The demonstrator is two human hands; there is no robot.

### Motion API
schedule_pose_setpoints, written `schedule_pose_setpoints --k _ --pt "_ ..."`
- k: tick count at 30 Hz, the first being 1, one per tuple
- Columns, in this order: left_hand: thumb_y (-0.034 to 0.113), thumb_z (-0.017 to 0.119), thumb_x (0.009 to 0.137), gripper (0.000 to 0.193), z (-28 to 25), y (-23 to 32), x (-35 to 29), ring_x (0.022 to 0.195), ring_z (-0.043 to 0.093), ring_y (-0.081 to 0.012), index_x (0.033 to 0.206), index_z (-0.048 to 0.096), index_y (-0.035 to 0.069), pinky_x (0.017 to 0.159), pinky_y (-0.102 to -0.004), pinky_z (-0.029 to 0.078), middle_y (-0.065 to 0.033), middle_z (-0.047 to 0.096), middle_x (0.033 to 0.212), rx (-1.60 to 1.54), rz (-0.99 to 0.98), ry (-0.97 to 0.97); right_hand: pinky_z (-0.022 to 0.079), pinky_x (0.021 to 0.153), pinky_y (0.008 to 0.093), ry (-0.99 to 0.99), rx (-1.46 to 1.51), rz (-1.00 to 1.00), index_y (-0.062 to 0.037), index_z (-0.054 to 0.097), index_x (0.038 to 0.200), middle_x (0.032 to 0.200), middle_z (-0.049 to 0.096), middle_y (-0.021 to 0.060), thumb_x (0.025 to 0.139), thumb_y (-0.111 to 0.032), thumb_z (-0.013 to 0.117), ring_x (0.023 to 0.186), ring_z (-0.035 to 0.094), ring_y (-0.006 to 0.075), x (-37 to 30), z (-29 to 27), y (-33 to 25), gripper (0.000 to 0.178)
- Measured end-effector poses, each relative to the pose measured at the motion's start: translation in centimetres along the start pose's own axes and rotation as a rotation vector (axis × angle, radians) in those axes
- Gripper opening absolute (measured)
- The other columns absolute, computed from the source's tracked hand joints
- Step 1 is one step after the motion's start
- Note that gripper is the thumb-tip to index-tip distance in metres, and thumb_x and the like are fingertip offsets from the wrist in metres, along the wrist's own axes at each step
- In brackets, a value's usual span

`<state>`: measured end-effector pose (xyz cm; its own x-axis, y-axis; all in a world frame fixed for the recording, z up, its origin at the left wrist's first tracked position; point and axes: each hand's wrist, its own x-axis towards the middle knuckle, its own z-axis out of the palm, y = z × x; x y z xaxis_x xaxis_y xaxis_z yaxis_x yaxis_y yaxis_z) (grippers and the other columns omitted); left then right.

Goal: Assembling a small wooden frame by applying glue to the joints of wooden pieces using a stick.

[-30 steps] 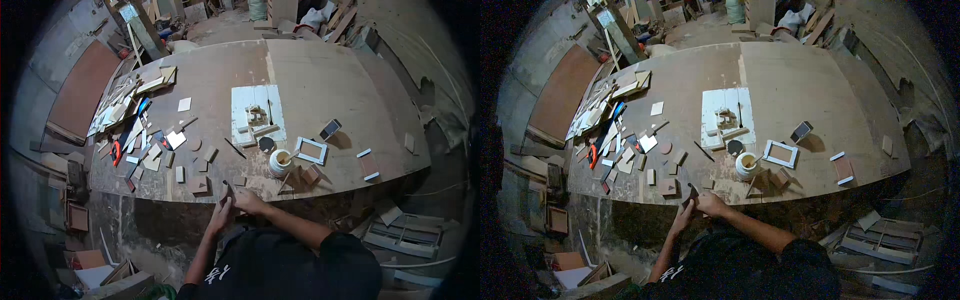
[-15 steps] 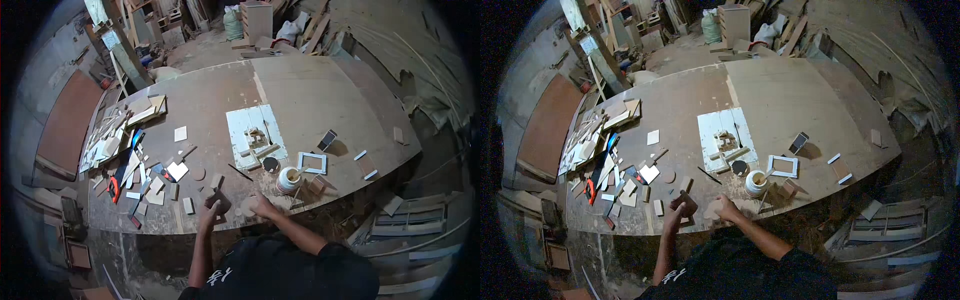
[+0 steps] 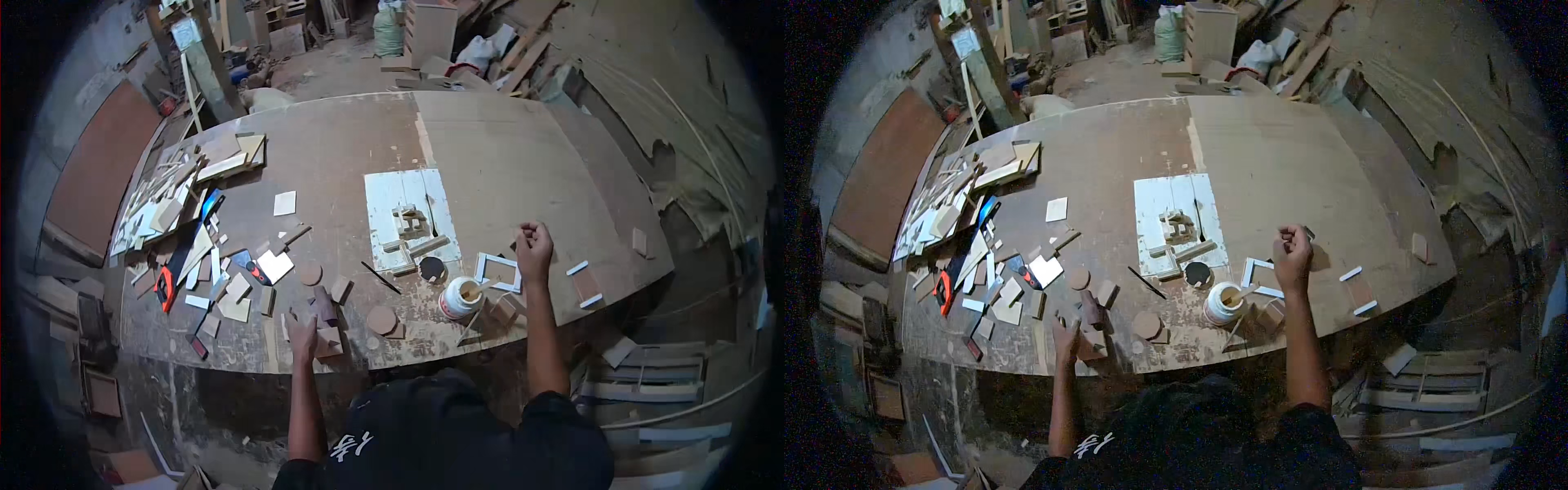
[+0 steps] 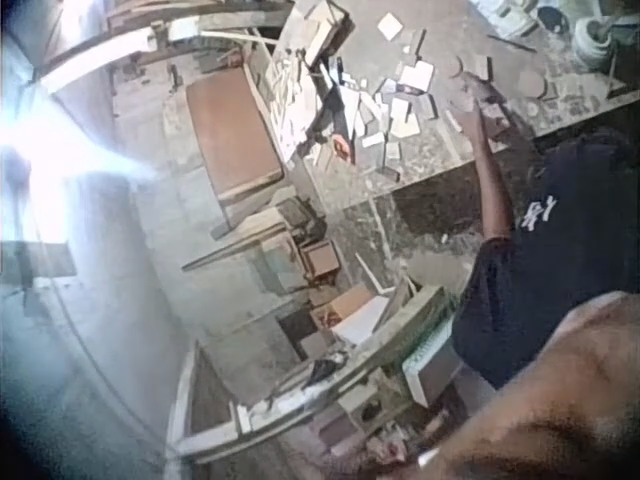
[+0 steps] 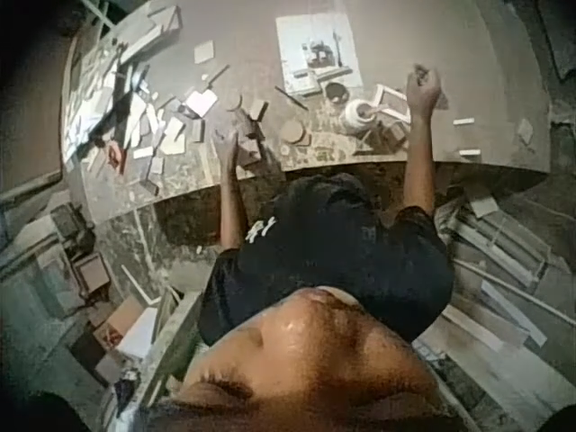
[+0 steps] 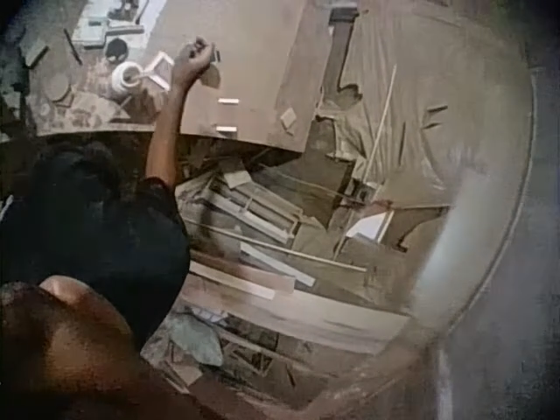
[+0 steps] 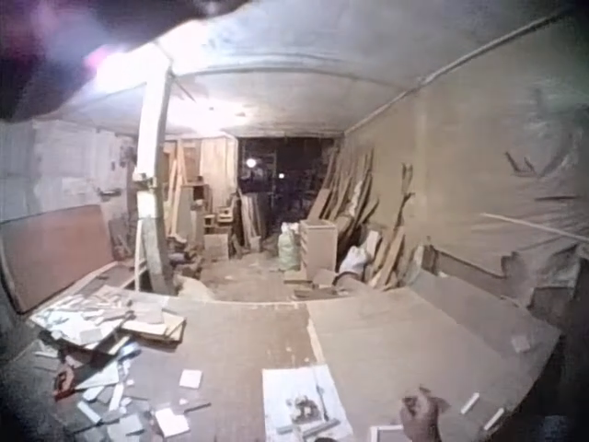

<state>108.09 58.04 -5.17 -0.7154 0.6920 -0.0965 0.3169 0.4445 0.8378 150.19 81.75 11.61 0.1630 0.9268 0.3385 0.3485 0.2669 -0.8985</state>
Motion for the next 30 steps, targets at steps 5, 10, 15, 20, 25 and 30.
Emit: schedule_pose_setpoints --k 5,10,15,20,25,30 --pt "0.017 0.067 0.077 0.069 2.1 1.1 -5.0 0.11 0.049 -0.0291 0.132 0.03 -0.003 0.094 -0.036 0.039 -0.0216 0.045 0.122 -0.26 -0.185 -0.01 0.049 0.067 0.0296 -0.389 -0.364 0.056 -0.0019 0.06 0.092 0.084 0.063 0.0086 0.077 -0.008 0.059 0.072 0.061 0.0182 3.7 3.0 8.3 0.016" --pt "0.018 0.063 0.084 0.063 5.5 1.9 -8.1 0.113 0.047 -0.028 0.134 0.029 -0.001 0.094 -0.0394 0.039 -0.0206 0.044 0.125 -0.135 -0.263 -0.094 0.048 0.08 0.0371 -0.978 -0.368 -0.113 -0.0043 0.054 0.11 0.106 0.059 0.0177 0.07 -0.017 0.066 0.095 0.06 0.028 2.2 7.7 14.0 0.044" --pt "0.015 0.061 0.083 0.053 9.5 5.7 -9.7 0.114 0.048 -0.0286 0.128 0.038 0.0 0.097 -0.0363 0.037 -0.0184 0.049 0.121 0.051 0.028 0.021 0.043 0.092 0.0438 -1.14 -0.534 -0.42 -0.0048 0.035 0.133 0.124 0.047 0.0239 0.059 -0.043 0.077 0.117 0.046 0.0365 0.4 11.6 15.4 0.093" --pt "0.013 0.058 0.085 0.043 13.2 10.9 -10.2 0.11 0.052 -0.0228 0.123 0.044 0.0 0.089 -0.0324 0.044 -0.015 0.054 0.119 -0.177 0.033 -0.092 0.044 0.091 0.046 -1.218 -0.663 -0.581 -0.0047 0.031 0.135 0.128 0.041 0.0269 0.056 -0.047 0.078 0.118 0.044 0.0397 -0.7 12.9 15.4 0.101" --pt "0.015 0.056 0.088 0.041 15.6 13.3 -10.2 0.108 0.053 -0.0191 0.125 0.044 0.001 0.089 -0.0294 0.043 -0.0126 0.053 0.121 -0.404 -0.145 -0.27 0.044 0.091 0.0443 -1.262 -0.549 -0.462 -0.0056 0.036 0.131 0.125 0.044 0.0256 0.061 -0.038 0.075 0.114 0.047 0.0396 0.1 13.1 15.4 0.086" --pt "0.015 0.055 0.089 0.042 16.7 15.4 -8.0 0.11 0.051 -0.0192 0.127 0.043 0.003 0.091 -0.03 0.042 -0.0114 0.053 0.122 -0.45 -0.191 -0.358 0.043 0.092 0.0361 -1.272 0.213 0.158 -0.0092 0.033 0.135 0.118 0.05 0.0131 0.062 -0.026 0.081 0.109 0.049 0.0213 1.9 13.5 14.0 0.09"
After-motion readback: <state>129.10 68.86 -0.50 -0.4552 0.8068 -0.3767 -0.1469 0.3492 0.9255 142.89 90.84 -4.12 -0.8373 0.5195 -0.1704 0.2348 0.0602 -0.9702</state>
